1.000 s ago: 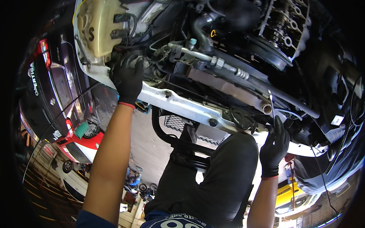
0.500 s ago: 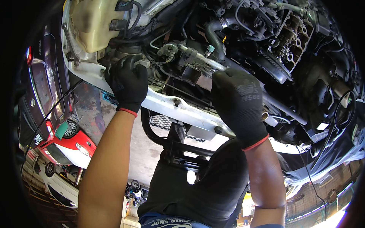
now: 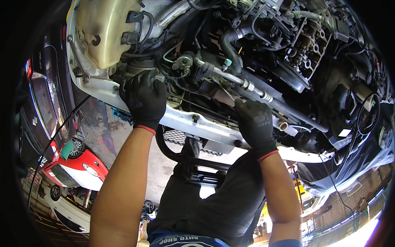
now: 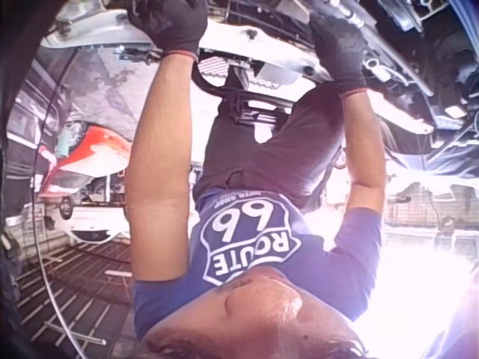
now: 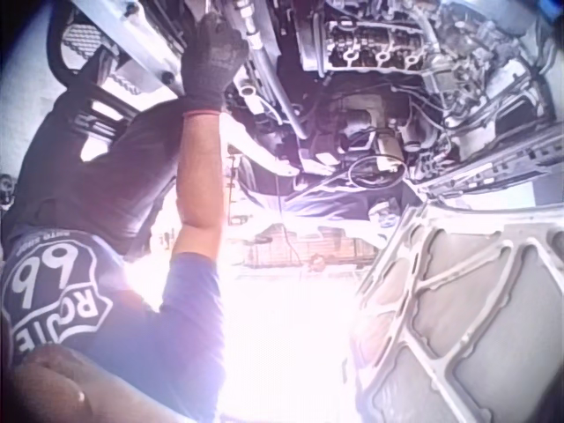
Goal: The person works under the hood of a white car, using a wrench to tighten bolts on engine components. They reach into the engine bay, adjust parts, and occasionally retrieve tools from a nearby toolbox.
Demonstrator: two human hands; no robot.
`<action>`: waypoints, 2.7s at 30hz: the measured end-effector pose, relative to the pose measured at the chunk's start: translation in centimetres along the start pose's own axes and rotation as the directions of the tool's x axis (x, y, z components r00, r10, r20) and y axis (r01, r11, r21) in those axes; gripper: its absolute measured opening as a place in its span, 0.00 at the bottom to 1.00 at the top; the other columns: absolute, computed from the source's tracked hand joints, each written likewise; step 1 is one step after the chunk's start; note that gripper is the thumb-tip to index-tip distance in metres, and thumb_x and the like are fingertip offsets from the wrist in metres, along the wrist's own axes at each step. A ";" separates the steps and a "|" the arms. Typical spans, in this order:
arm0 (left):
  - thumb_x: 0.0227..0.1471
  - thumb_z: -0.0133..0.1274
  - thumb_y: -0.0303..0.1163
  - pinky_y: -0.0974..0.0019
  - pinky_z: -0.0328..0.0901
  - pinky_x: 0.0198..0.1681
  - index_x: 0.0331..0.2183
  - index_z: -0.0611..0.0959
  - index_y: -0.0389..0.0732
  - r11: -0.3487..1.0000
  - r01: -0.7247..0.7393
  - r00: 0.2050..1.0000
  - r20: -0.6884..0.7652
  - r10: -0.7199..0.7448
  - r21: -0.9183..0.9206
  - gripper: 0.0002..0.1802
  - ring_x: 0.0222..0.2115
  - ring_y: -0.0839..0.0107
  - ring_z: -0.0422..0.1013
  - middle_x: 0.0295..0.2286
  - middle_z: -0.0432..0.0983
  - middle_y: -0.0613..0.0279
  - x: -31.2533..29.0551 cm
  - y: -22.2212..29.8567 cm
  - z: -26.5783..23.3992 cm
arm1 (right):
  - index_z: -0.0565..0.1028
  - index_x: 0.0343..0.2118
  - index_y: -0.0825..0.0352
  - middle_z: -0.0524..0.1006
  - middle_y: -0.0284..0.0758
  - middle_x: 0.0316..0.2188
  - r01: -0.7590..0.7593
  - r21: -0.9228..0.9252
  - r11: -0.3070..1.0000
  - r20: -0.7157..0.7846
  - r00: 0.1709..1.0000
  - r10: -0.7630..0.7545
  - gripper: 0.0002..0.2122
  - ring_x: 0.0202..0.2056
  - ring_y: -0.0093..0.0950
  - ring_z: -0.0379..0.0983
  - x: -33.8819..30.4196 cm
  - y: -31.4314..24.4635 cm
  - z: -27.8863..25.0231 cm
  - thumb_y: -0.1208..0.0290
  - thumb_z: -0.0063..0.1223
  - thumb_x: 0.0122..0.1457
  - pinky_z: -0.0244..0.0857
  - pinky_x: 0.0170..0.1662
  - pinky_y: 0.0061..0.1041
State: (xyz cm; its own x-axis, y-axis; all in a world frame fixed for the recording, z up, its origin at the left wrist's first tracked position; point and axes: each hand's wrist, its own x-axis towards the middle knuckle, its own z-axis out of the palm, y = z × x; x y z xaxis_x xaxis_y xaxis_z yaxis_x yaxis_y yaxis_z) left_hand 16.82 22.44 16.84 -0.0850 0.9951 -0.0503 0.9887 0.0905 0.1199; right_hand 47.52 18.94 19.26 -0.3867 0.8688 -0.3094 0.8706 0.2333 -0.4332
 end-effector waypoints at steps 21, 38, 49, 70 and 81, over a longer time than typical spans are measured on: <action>0.49 0.55 0.42 0.43 0.54 0.64 0.37 0.87 0.45 0.999 0.012 0.999 -0.034 -0.013 -0.032 0.16 0.46 0.54 0.74 0.37 0.81 0.55 0.0 -0.2 0.6 | 0.76 0.43 0.68 0.76 0.29 0.34 0.077 0.837 0.542 -0.296 0.896 0.330 0.04 0.33 0.17 0.72 6.4 -6.2 -1.4 0.80 0.52 0.69 0.67 0.38 0.21; 0.51 0.56 0.42 0.47 0.56 0.62 0.36 0.88 0.48 0.999 0.020 0.999 -0.045 -0.022 -0.033 0.14 0.46 0.56 0.75 0.38 0.83 0.60 0.0 -0.4 0.5 | 0.74 0.47 0.68 0.81 0.35 0.38 0.031 0.437 0.899 -0.255 0.963 0.091 0.09 0.36 0.24 0.79 7.4 -7.4 1.7 0.79 0.55 0.65 0.72 0.39 0.26; 0.50 0.53 0.41 0.43 0.56 0.62 0.36 0.87 0.46 0.998 0.016 0.998 -0.058 -0.019 -0.063 0.14 0.44 0.56 0.74 0.36 0.82 0.57 0.2 -0.1 0.5 | 0.76 0.48 0.72 0.78 0.42 0.44 -0.144 0.476 0.868 -0.498 0.769 0.401 0.12 0.43 0.35 0.81 0.7 -3.1 2.8 0.88 0.48 0.65 0.78 0.53 0.33; 0.49 0.55 0.42 0.43 0.55 0.62 0.35 0.87 0.46 0.998 0.046 0.998 -0.042 -0.048 -0.047 0.14 0.45 0.55 0.74 0.38 0.81 0.56 0.1 0.0 0.2 | 0.73 0.43 0.68 0.74 0.47 0.39 -0.124 0.581 0.804 -0.231 0.923 0.308 0.11 0.41 0.49 0.76 7.2 -8.4 1.3 0.78 0.56 0.57 0.72 0.44 0.45; 0.50 0.55 0.41 0.43 0.55 0.63 0.36 0.87 0.46 0.995 -0.003 0.998 -0.069 -0.004 -0.098 0.14 0.45 0.55 0.74 0.37 0.81 0.55 0.2 -0.4 1.0 | 0.76 0.42 0.74 0.78 0.38 0.35 -0.124 0.839 0.530 -0.258 0.767 0.588 0.06 0.36 0.25 0.80 3.2 -6.6 1.1 0.80 0.49 0.67 0.74 0.42 0.24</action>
State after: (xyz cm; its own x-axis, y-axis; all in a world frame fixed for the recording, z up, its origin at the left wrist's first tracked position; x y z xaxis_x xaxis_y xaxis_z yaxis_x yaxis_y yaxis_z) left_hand 16.57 22.55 15.81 -0.0970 0.9951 0.0175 0.9721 0.0909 0.2164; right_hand 40.21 19.69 20.24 0.2934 0.9160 -0.2735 0.2542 -0.3505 -0.9014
